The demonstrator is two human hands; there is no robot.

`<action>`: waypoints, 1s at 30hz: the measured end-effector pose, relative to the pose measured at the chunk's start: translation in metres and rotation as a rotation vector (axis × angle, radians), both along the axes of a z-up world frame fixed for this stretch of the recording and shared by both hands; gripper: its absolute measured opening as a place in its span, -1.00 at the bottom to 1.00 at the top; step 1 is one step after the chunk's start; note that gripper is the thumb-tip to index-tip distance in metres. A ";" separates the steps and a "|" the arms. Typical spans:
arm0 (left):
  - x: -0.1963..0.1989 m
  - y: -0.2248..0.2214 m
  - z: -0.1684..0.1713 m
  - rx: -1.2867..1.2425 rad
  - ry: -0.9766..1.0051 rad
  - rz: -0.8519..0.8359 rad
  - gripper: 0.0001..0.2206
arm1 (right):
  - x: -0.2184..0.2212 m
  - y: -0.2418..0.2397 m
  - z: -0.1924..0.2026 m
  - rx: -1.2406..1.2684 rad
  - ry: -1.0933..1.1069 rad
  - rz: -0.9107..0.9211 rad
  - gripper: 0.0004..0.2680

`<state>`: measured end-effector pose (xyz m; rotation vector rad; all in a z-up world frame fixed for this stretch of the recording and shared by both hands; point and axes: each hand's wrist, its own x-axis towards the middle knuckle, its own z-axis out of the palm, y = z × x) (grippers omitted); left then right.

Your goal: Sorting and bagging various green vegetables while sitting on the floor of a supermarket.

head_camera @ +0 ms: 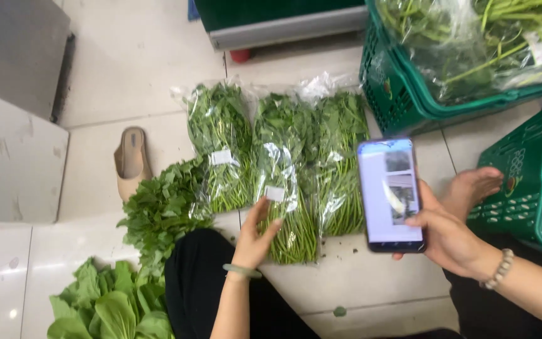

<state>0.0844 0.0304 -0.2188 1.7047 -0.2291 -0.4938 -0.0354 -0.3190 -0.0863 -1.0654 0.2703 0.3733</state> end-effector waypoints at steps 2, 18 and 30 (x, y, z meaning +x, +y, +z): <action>0.007 0.015 -0.065 0.161 0.011 0.100 -0.31 | 0.007 -0.012 -0.019 -0.092 0.113 -0.104 -0.42; 0.014 -0.011 -0.072 0.524 -0.058 0.338 0.04 | -0.004 -0.076 -0.164 -0.636 0.549 -0.065 -0.55; 0.007 -0.027 -0.067 0.134 -0.320 0.230 -0.75 | 0.001 -0.104 -0.212 -0.502 0.675 0.130 -0.45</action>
